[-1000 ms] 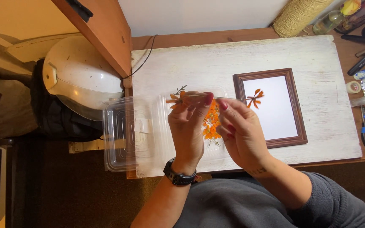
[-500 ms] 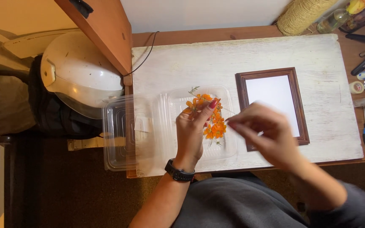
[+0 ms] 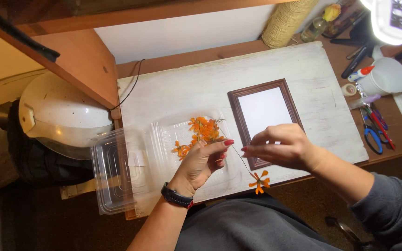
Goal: Arranging and placing dried orange flowers inside a wooden picture frame with a white background and glass/acrylic insert.
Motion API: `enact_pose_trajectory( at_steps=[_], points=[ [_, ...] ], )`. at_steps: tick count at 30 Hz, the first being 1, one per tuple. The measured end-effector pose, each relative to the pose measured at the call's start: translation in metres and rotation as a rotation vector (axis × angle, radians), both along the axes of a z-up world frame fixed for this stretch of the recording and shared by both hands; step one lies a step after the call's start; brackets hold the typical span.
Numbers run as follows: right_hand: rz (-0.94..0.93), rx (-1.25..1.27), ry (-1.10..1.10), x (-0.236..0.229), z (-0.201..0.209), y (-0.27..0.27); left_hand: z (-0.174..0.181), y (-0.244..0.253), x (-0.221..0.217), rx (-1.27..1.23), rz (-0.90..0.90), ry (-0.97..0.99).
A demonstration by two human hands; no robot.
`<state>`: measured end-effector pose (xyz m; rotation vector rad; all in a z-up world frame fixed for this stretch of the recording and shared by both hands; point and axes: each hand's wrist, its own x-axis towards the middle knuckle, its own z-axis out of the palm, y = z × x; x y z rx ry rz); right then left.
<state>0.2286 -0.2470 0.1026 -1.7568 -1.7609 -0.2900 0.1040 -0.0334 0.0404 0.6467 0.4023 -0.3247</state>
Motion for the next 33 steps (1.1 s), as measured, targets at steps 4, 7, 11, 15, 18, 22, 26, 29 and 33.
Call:
enact_pose_trajectory(
  at_steps=[4,7,11,15,18,22,26,29,33],
  points=[
    [-0.008,0.035,0.057,-0.013,-0.001,-0.01,0.002,-0.013,0.006,0.058,-0.077,0.079],
    [-0.033,0.047,0.093,-0.018,0.002,-0.018,0.001,-0.022,0.011,0.059,-0.14,0.098],
    [-0.104,0.069,0.187,-0.018,0.002,-0.032,-0.001,-0.027,0.012,0.148,-0.162,0.052],
    [-0.348,0.086,0.512,0.0,-0.005,-0.05,-0.019,-0.022,0.003,0.152,-0.137,0.017],
    [-0.653,-0.03,1.133,0.022,-0.014,-0.064,-0.027,-0.015,-0.008,0.077,-0.064,0.067],
    [-0.765,-0.139,1.311,0.033,-0.036,-0.076,-0.042,-0.012,-0.027,0.042,0.012,0.118],
    [-0.764,-0.149,1.495,0.033,-0.05,-0.079,-0.062,-0.011,-0.047,0.002,0.091,0.183],
    [-0.714,-0.136,1.634,0.032,-0.058,-0.081,-0.065,-0.011,-0.058,-0.021,0.122,0.2],
    [-0.69,-0.197,1.628,0.031,-0.066,-0.087,-0.067,-0.013,-0.067,-0.001,0.134,0.243]
  ],
)
